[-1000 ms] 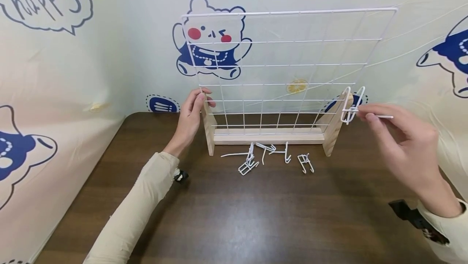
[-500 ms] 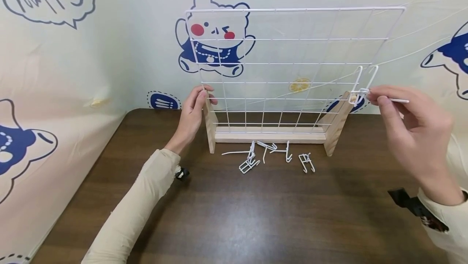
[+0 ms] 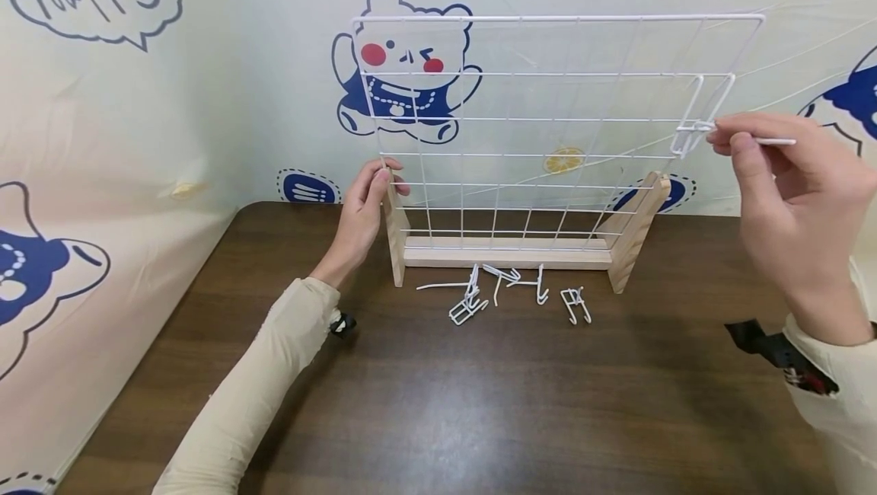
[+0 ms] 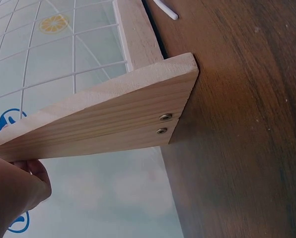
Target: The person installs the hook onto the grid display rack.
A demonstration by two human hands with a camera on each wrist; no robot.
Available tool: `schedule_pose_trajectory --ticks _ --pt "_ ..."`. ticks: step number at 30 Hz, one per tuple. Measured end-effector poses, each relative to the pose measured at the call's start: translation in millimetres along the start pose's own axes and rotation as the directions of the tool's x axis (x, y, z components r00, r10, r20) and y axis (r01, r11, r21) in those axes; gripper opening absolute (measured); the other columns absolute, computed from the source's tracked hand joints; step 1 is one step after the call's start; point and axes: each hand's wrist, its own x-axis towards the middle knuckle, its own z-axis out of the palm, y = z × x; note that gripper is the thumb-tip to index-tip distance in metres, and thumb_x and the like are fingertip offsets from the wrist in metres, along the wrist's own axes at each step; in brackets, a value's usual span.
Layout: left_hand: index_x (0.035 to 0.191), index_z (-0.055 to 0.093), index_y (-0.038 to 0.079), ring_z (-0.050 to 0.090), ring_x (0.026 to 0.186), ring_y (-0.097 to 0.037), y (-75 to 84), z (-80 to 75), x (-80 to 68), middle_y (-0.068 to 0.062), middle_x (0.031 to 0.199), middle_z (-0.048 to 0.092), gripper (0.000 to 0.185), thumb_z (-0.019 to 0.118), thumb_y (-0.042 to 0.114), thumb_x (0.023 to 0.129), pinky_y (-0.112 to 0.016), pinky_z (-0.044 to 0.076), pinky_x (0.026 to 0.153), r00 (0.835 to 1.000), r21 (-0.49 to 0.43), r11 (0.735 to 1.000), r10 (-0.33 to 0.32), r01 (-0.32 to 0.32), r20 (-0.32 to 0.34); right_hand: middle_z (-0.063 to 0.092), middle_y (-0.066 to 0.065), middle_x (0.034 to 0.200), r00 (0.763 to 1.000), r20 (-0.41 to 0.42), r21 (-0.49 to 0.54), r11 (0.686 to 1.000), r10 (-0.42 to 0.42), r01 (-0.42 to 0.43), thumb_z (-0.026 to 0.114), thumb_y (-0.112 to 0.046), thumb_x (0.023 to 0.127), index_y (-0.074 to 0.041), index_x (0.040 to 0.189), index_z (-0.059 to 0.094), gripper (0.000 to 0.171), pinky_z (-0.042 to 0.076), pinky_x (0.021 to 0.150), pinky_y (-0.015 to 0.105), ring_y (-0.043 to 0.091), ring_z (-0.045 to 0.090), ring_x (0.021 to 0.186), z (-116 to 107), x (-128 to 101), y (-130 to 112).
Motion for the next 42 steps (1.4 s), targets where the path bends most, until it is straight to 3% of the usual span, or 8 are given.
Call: schedule_pose_trajectory --ticks 4,9,11,19,24,32,34,42 --pt "0.127 0.053 -0.004 0.062 0.099 -0.034 -0.1 0.8 0.2 -0.028 0.106 0.060 0.032 0.038 0.018 0.109 -0.040 0.043 0.092 1.000 0.004 1.000 -0.006 0.006 -0.007 0.072 0.012 0.108 1.000 0.002 -0.008 1.000 0.018 -0.018 0.057 -0.002 0.099 0.010 0.110 0.071 0.021 0.049 0.089 0.018 0.009 0.067 0.096 -3 7 2" --pt "0.124 0.057 0.001 0.064 0.096 -0.026 -2.8 1.2 1.9 -0.021 0.102 0.063 0.034 0.042 0.027 0.108 -0.038 0.045 0.089 1.000 -0.002 1.000 0.023 -0.023 -0.013 0.068 -0.003 0.114 0.997 0.043 -0.096 0.994 0.065 -0.061 0.054 -0.009 0.102 -0.002 0.118 0.071 0.025 0.046 0.097 0.021 0.006 0.064 0.102 -9 12 0" --pt "0.124 0.057 0.002 0.065 0.096 -0.027 -3.9 0.7 1.6 -0.019 0.102 0.064 0.035 0.042 0.029 0.108 -0.039 0.045 0.090 0.999 0.001 0.999 0.036 -0.036 -0.012 0.068 -0.003 0.116 0.996 0.050 -0.115 0.991 0.074 -0.068 0.053 -0.011 0.102 -0.004 0.120 0.071 0.026 0.045 0.099 0.022 0.005 0.064 0.104 -9 14 -1" --pt "0.125 0.054 -0.004 0.062 0.098 -0.037 1.6 0.6 1.2 -0.031 0.105 0.060 0.032 0.040 0.020 0.109 -0.051 0.042 0.096 1.000 -0.016 1.000 0.023 -0.024 -0.015 0.069 -0.006 0.112 0.999 0.050 -0.083 0.997 0.012 -0.008 0.054 -0.008 0.102 0.004 0.116 0.071 0.025 0.047 0.093 0.019 0.006 0.064 0.100 -1 24 6" --pt "0.125 0.051 -0.010 0.059 0.099 -0.045 7.8 3.1 0.0 -0.035 0.103 0.058 0.031 0.038 0.013 0.108 -0.056 0.039 0.096 1.000 -0.021 0.999 0.027 -0.027 -0.010 0.072 0.005 0.108 1.000 0.030 -0.076 0.997 -0.003 0.005 0.058 -0.007 0.100 0.004 0.111 0.073 0.022 0.049 0.090 0.017 0.006 0.066 0.097 3 24 12" --pt "0.125 0.056 -0.001 0.063 0.097 -0.032 0.3 1.0 0.9 -0.026 0.103 0.062 0.031 0.040 0.020 0.109 -0.045 0.043 0.095 0.999 -0.013 0.999 0.029 -0.029 -0.019 0.071 0.003 0.107 0.998 0.062 -0.048 0.999 -0.019 0.022 0.061 -0.002 0.097 0.009 0.107 0.072 0.019 0.048 0.092 0.019 0.003 0.064 0.096 7 12 12" --pt "0.125 0.056 0.000 0.063 0.097 -0.032 -1.1 0.4 1.4 -0.025 0.103 0.062 0.032 0.040 0.022 0.109 -0.044 0.043 0.095 0.999 -0.011 0.999 0.039 -0.039 -0.018 0.071 0.009 0.107 0.998 0.060 -0.019 1.000 -0.018 0.019 0.061 0.001 0.095 0.011 0.105 0.072 0.018 0.049 0.092 0.019 0.005 0.064 0.096 9 10 11" --pt "0.126 0.054 -0.004 0.062 0.096 -0.037 -2.8 1.6 0.9 -0.030 0.101 0.061 0.032 0.040 0.019 0.109 -0.045 0.043 0.093 0.999 -0.026 0.999 0.043 -0.044 -0.019 0.068 0.018 0.118 0.995 0.097 -0.024 1.000 -0.012 0.014 0.059 0.012 0.091 0.010 0.114 0.069 0.025 0.048 0.093 0.018 0.004 0.064 0.100 14 -5 3"
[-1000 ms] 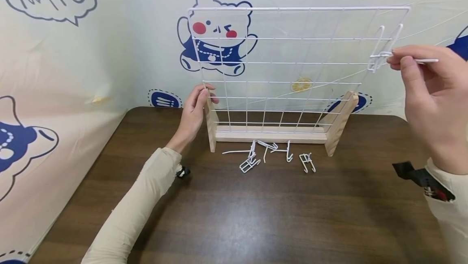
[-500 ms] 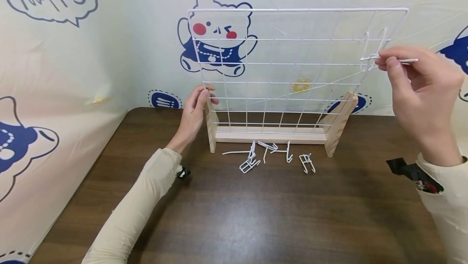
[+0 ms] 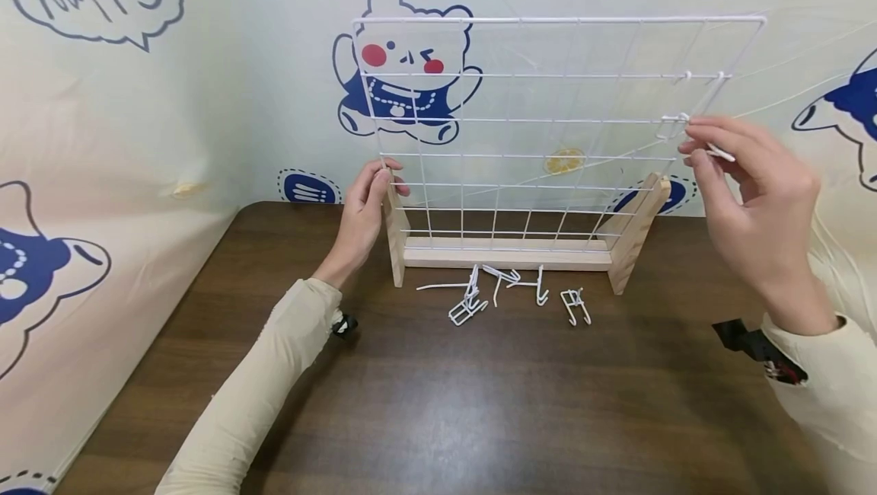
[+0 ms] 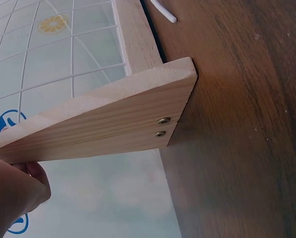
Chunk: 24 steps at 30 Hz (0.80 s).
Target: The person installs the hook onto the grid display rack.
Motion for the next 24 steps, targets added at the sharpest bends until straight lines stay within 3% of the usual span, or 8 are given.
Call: schedule_pose_trajectory --ticks 6,13,20,24 --pt "0.125 0.056 0.000 0.063 0.096 -0.031 -2.1 0.3 -0.1 -0.027 0.100 0.062 0.033 0.040 0.025 0.109 -0.045 0.043 0.094 1.000 0.009 1.000 -0.005 0.005 -0.003 0.065 0.023 0.125 0.999 -0.053 0.068 0.998 0.000 0.004 0.056 0.016 0.088 0.009 0.124 0.064 0.038 0.050 0.090 0.019 0.004 0.066 0.099 5 -10 -2" --pt "0.125 0.056 0.000 0.063 0.096 -0.032 -0.4 1.3 -0.7 -0.028 0.101 0.062 0.034 0.041 0.026 0.109 -0.048 0.043 0.095 1.000 0.003 1.000 -0.004 0.004 0.001 0.068 0.019 0.122 0.995 -0.097 -0.032 0.999 0.000 -0.004 0.056 0.009 0.089 0.003 0.132 0.060 0.044 0.048 0.089 0.015 -0.005 0.064 0.101 5 -26 1" --pt "0.127 0.054 -0.003 0.060 0.098 -0.042 0.0 1.7 -0.2 -0.032 0.103 0.060 0.033 0.039 0.020 0.109 -0.045 0.044 0.094 1.000 -0.013 1.000 -0.004 0.004 -0.007 0.068 0.022 0.119 0.996 -0.083 -0.030 0.999 -0.020 0.017 0.059 0.003 0.090 0.006 0.126 0.063 0.036 0.047 0.089 0.013 -0.006 0.064 0.101 5 -39 -3" --pt "0.125 0.055 -0.002 0.062 0.096 -0.036 -0.5 2.4 -0.3 -0.026 0.099 0.062 0.032 0.040 0.021 0.109 -0.051 0.043 0.094 1.000 -0.006 1.000 0.003 -0.003 -0.014 0.069 0.025 0.112 0.999 -0.036 -0.069 0.997 -0.026 0.023 0.059 0.000 0.091 0.005 0.125 0.065 0.035 0.045 0.090 0.012 -0.009 0.061 0.102 2 -45 -4"
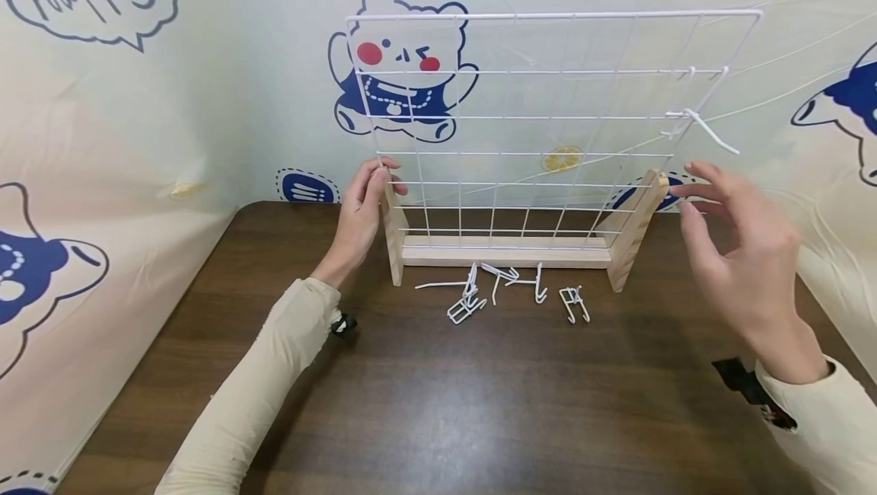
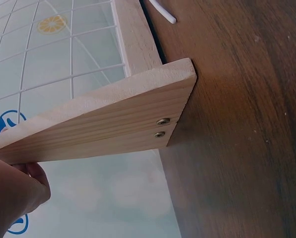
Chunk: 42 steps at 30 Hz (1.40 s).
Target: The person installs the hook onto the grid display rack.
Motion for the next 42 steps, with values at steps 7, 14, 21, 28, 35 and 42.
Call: schedule_pose_trajectory --ticks 7,14,21,28,35,42 --pt "0.123 0.056 0.000 0.064 0.094 -0.031 -3.4 0.2 0.2 -0.027 0.098 0.062 0.033 0.041 0.026 0.108 -0.044 0.045 0.089 1.000 0.012 1.000 0.010 -0.010 -0.003 0.071 0.021 0.102 0.996 0.094 -0.034 0.999 -0.010 0.013 0.061 -0.005 0.092 0.003 0.122 0.068 0.031 0.040 0.092 0.011 -0.010 0.057 0.099 -2 -16 10" --pt "0.123 0.057 0.000 0.064 0.093 -0.030 -3.3 0.6 0.2 -0.027 0.098 0.062 0.033 0.041 0.025 0.108 -0.048 0.045 0.090 1.000 0.012 1.000 0.014 -0.013 -0.006 0.071 0.015 0.107 0.982 0.187 -0.040 0.999 -0.014 0.022 0.062 -0.009 0.092 0.001 0.114 0.071 0.026 0.037 0.093 0.010 -0.003 0.057 0.095 3 -36 22" --pt "0.124 0.056 -0.003 0.062 0.096 -0.036 -1.9 0.8 1.0 -0.029 0.098 0.062 0.032 0.039 0.020 0.109 -0.042 0.045 0.091 1.000 0.013 1.000 -0.006 0.006 -0.009 0.071 0.006 0.103 0.934 0.356 -0.025 0.999 0.029 -0.021 0.068 0.008 0.084 -0.003 0.113 0.070 0.031 0.039 0.086 0.009 0.007 0.060 0.089 15 -55 32" --pt "0.124 0.052 -0.010 0.059 0.097 -0.044 18.4 5.7 -1.7 -0.038 0.099 0.058 0.031 0.038 0.013 0.108 -0.045 0.043 0.093 1.000 0.010 1.000 -0.012 0.013 -0.008 0.071 0.000 0.098 0.852 0.512 -0.061 0.994 0.110 -0.092 0.071 0.005 0.086 -0.009 0.109 0.070 0.027 0.046 0.077 0.011 0.005 0.062 0.085 29 -75 37" --pt "0.123 0.051 -0.012 0.058 0.097 -0.048 28.7 7.7 -3.8 -0.039 0.098 0.057 0.032 0.038 0.013 0.108 -0.042 0.044 0.091 1.000 0.010 1.000 -0.012 0.012 -0.009 0.070 0.001 0.100 0.775 0.624 -0.023 0.993 0.104 -0.114 0.069 0.004 0.089 -0.007 0.109 0.068 0.024 0.056 0.070 0.032 0.007 0.064 0.082 41 -88 40" --pt "0.124 0.050 -0.013 0.058 0.098 -0.048 27.6 7.3 -4.5 -0.040 0.100 0.056 0.033 0.038 0.014 0.108 -0.044 0.043 0.093 1.000 0.004 1.000 -0.011 0.011 -0.006 0.071 0.008 0.099 0.740 0.665 0.021 0.988 0.098 -0.151 0.070 0.009 0.085 -0.002 0.112 0.067 0.029 0.057 0.069 0.035 0.011 0.067 0.081 48 -94 42"
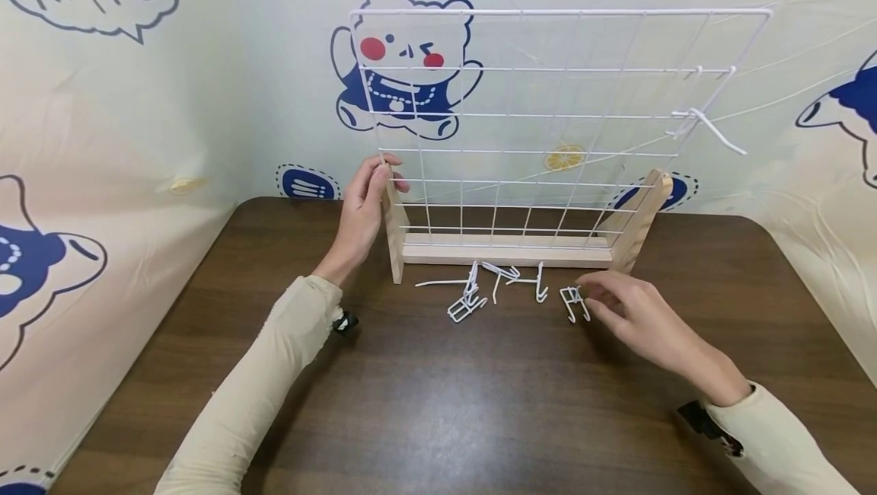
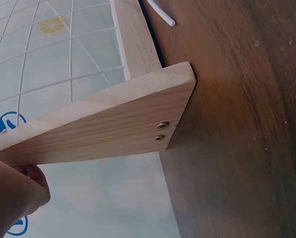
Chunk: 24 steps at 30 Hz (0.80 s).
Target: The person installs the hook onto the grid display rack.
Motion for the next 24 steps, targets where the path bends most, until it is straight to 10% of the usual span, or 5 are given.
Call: schedule_pose_trajectory --ticks 24 --pt "0.124 0.053 -0.008 0.060 0.095 -0.041 -19.6 -3.2 4.0 -0.033 0.097 0.059 0.030 0.038 0.012 0.108 -0.040 0.043 0.093 1.000 0.000 1.000 0.025 -0.025 -0.010 0.070 -0.010 0.082 0.997 0.077 -0.059 0.998 0.008 -0.003 0.076 -0.003 0.086 -0.011 0.089 0.075 0.009 0.052 0.066 0.029 0.002 0.059 0.072 13 5 24"
